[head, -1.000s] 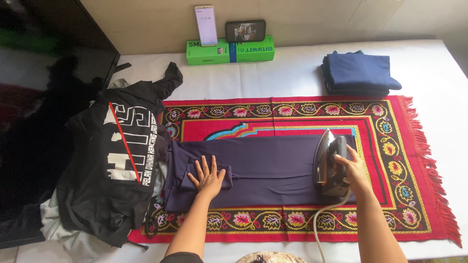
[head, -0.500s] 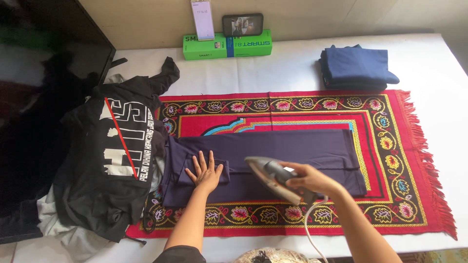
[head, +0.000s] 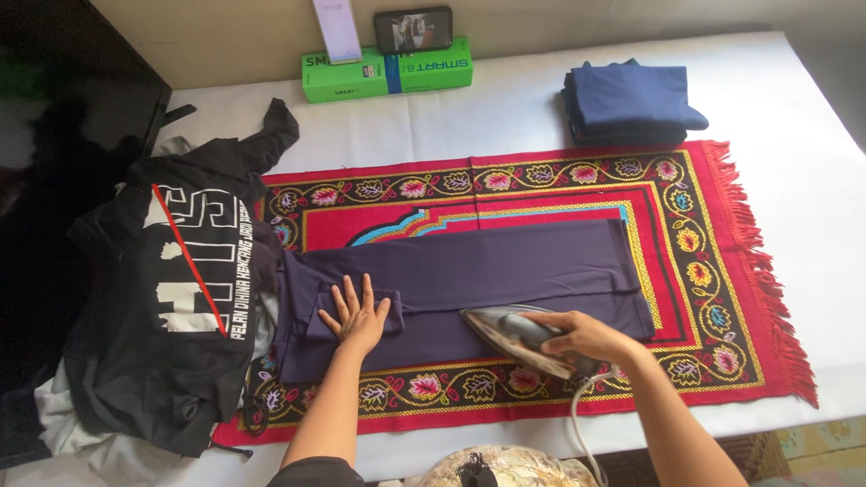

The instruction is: Ironing and folding a pair of blue trousers on a decorative rug.

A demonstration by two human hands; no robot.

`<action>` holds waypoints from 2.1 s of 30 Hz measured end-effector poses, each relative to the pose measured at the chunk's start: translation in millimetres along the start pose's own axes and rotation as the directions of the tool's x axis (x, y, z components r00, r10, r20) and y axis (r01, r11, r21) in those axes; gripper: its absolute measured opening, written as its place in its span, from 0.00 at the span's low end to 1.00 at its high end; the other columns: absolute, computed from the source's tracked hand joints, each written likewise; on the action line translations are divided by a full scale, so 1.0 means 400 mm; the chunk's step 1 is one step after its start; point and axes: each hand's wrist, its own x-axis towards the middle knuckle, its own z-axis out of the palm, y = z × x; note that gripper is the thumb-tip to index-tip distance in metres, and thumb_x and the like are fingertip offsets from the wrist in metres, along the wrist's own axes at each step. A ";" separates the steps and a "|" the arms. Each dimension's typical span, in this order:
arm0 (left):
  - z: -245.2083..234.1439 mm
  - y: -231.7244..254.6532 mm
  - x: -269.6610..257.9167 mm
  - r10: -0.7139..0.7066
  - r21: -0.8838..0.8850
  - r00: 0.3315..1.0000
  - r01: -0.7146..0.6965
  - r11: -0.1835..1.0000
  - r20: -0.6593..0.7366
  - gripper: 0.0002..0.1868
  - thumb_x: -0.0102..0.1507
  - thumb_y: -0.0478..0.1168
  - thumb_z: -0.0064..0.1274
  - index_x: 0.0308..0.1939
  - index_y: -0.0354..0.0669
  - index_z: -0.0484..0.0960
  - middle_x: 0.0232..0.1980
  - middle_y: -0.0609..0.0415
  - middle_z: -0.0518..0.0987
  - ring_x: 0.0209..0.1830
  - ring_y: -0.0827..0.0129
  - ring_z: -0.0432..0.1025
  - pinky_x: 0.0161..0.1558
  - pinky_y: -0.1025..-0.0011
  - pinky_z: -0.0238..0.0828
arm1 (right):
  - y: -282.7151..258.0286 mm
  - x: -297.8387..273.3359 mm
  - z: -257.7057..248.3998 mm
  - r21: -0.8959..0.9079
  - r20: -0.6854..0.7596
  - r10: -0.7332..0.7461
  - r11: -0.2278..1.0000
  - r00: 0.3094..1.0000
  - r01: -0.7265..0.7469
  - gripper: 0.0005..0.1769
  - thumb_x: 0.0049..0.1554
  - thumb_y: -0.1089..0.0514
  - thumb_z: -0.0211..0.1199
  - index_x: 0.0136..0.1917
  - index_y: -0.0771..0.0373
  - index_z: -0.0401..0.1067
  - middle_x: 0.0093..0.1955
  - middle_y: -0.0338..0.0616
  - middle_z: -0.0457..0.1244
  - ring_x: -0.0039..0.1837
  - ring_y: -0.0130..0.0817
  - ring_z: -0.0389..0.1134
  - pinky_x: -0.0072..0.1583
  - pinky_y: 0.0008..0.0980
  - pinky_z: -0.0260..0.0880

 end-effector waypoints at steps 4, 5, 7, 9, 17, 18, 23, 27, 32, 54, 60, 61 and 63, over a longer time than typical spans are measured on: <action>0.003 -0.002 0.000 -0.001 -0.003 1.000 0.001 1.000 0.000 0.42 0.68 0.70 0.28 0.81 0.72 0.30 0.85 0.57 0.21 0.84 0.54 0.16 0.71 0.31 0.11 | 0.141 -0.040 -0.073 0.114 -0.059 0.064 0.992 0.996 -0.057 0.42 0.52 0.60 0.71 0.75 0.32 0.63 0.55 0.41 0.74 0.47 0.29 0.72 0.55 0.31 0.72; 0.004 -0.003 0.000 -0.002 0.002 1.000 0.002 1.000 -0.007 0.42 0.68 0.70 0.28 0.81 0.72 0.30 0.85 0.57 0.21 0.84 0.54 0.16 0.71 0.30 0.11 | 0.166 -0.055 -0.090 0.180 -0.083 0.109 0.979 0.991 -0.093 0.43 0.51 0.60 0.70 0.75 0.32 0.64 0.54 0.42 0.73 0.45 0.30 0.70 0.53 0.32 0.72; 0.007 -0.005 0.002 0.000 0.010 1.000 0.000 1.000 -0.014 0.42 0.68 0.69 0.28 0.81 0.72 0.31 0.85 0.57 0.22 0.84 0.54 0.17 0.71 0.30 0.11 | 0.219 -0.083 -0.121 0.248 -0.105 0.157 0.960 0.982 -0.127 0.43 0.51 0.60 0.69 0.76 0.32 0.64 0.52 0.43 0.73 0.42 0.32 0.69 0.51 0.33 0.73; 0.011 -0.006 0.006 -0.004 0.024 1.000 0.004 1.000 -0.013 0.42 0.68 0.70 0.28 0.81 0.72 0.31 0.85 0.56 0.22 0.84 0.53 0.16 0.71 0.30 0.11 | 0.277 -0.110 -0.148 0.387 -0.185 0.205 0.914 0.961 -0.120 0.44 0.49 0.61 0.72 0.76 0.35 0.66 0.50 0.46 0.72 0.42 0.31 0.68 0.49 0.32 0.71; 0.010 -0.009 0.005 -0.003 0.016 1.000 0.003 1.000 -0.015 0.42 0.67 0.71 0.28 0.81 0.73 0.31 0.85 0.56 0.22 0.84 0.52 0.16 0.71 0.30 0.11 | 0.403 -0.176 -0.210 0.590 -0.243 0.314 0.799 0.918 -0.117 0.43 0.49 0.63 0.71 0.75 0.39 0.65 0.54 0.46 0.72 0.47 0.31 0.73 0.51 0.36 0.74; 0.012 -0.011 0.006 0.000 0.019 1.000 0.001 1.000 -0.020 0.42 0.67 0.71 0.28 0.81 0.73 0.31 0.85 0.56 0.22 0.84 0.52 0.16 0.71 0.30 0.11 | 0.434 -0.181 -0.215 0.620 -0.268 0.265 0.783 0.927 -0.045 0.43 0.47 0.64 0.70 0.75 0.42 0.67 0.56 0.43 0.72 0.48 0.27 0.72 0.52 0.34 0.73; 0.008 -0.007 0.002 0.003 0.016 1.000 -0.003 1.000 -0.024 0.42 0.67 0.71 0.28 0.81 0.72 0.31 0.85 0.56 0.22 0.84 0.52 0.15 0.71 0.30 0.11 | 0.546 -0.236 -0.228 0.578 -0.366 0.345 0.812 0.864 -0.079 0.45 0.48 0.61 0.71 0.77 0.41 0.67 0.45 0.45 0.69 0.41 0.32 0.67 0.47 0.35 0.68; 0.016 -0.013 0.007 0.004 0.013 1.000 -0.004 1.000 -0.027 0.42 0.67 0.71 0.27 0.81 0.73 0.31 0.85 0.56 0.22 0.84 0.52 0.15 0.71 0.30 0.10 | 0.591 -0.271 -0.228 0.584 -0.453 0.427 0.805 0.782 -0.101 0.46 0.48 0.61 0.73 0.78 0.41 0.67 0.37 0.46 0.64 0.37 0.36 0.63 0.43 0.38 0.62; -0.005 0.021 -0.002 -0.021 0.007 0.999 0.021 1.000 -0.029 0.42 0.68 0.70 0.27 0.81 0.70 0.34 0.85 0.52 0.24 0.83 0.50 0.16 0.70 0.28 0.11 | 0.528 -0.323 -0.215 0.528 -0.589 0.381 0.849 0.712 -0.017 0.44 0.52 0.59 0.70 0.81 0.41 0.67 0.38 0.48 0.64 0.38 0.34 0.62 0.42 0.38 0.60; 0.048 0.368 -0.059 0.206 -0.029 0.965 -0.204 0.979 0.165 0.42 0.71 0.62 0.35 0.83 0.67 0.32 0.85 0.52 0.19 0.84 0.51 0.14 0.75 0.36 0.12 | -0.110 0.112 0.052 0.484 -0.344 -0.065 0.843 0.937 0.236 0.45 0.56 0.64 0.64 0.81 0.35 0.54 0.40 0.37 0.66 0.34 0.24 0.62 0.34 0.28 0.57; 0.049 0.366 -0.062 0.217 -0.030 0.963 -0.215 0.976 0.162 0.41 0.71 0.61 0.34 0.83 0.66 0.31 0.85 0.52 0.18 0.84 0.51 0.14 0.75 0.35 0.11 | -0.065 0.098 0.025 0.468 -0.456 0.031 0.858 0.890 0.210 0.45 0.56 0.62 0.64 0.80 0.30 0.55 0.39 0.34 0.67 0.33 0.24 0.61 0.38 0.28 0.64; 0.048 0.366 -0.063 0.218 -0.029 0.962 -0.216 0.976 0.165 0.41 0.71 0.61 0.34 0.83 0.66 0.31 0.85 0.52 0.18 0.84 0.51 0.14 0.75 0.35 0.11 | -0.053 0.091 0.017 0.470 -0.455 0.034 0.858 0.890 0.208 0.45 0.56 0.62 0.64 0.80 0.30 0.55 0.39 0.34 0.67 0.33 0.24 0.61 0.38 0.28 0.64; 0.045 0.369 -0.065 0.211 -0.027 0.962 -0.209 0.977 0.175 0.41 0.71 0.61 0.34 0.83 0.67 0.31 0.85 0.53 0.17 0.84 0.52 0.13 0.75 0.36 0.11 | -0.030 0.077 -0.001 0.414 -0.506 0.079 0.896 0.859 0.161 0.45 0.57 0.60 0.64 0.80 0.27 0.54 0.35 0.40 0.64 0.33 0.25 0.62 0.41 0.29 0.66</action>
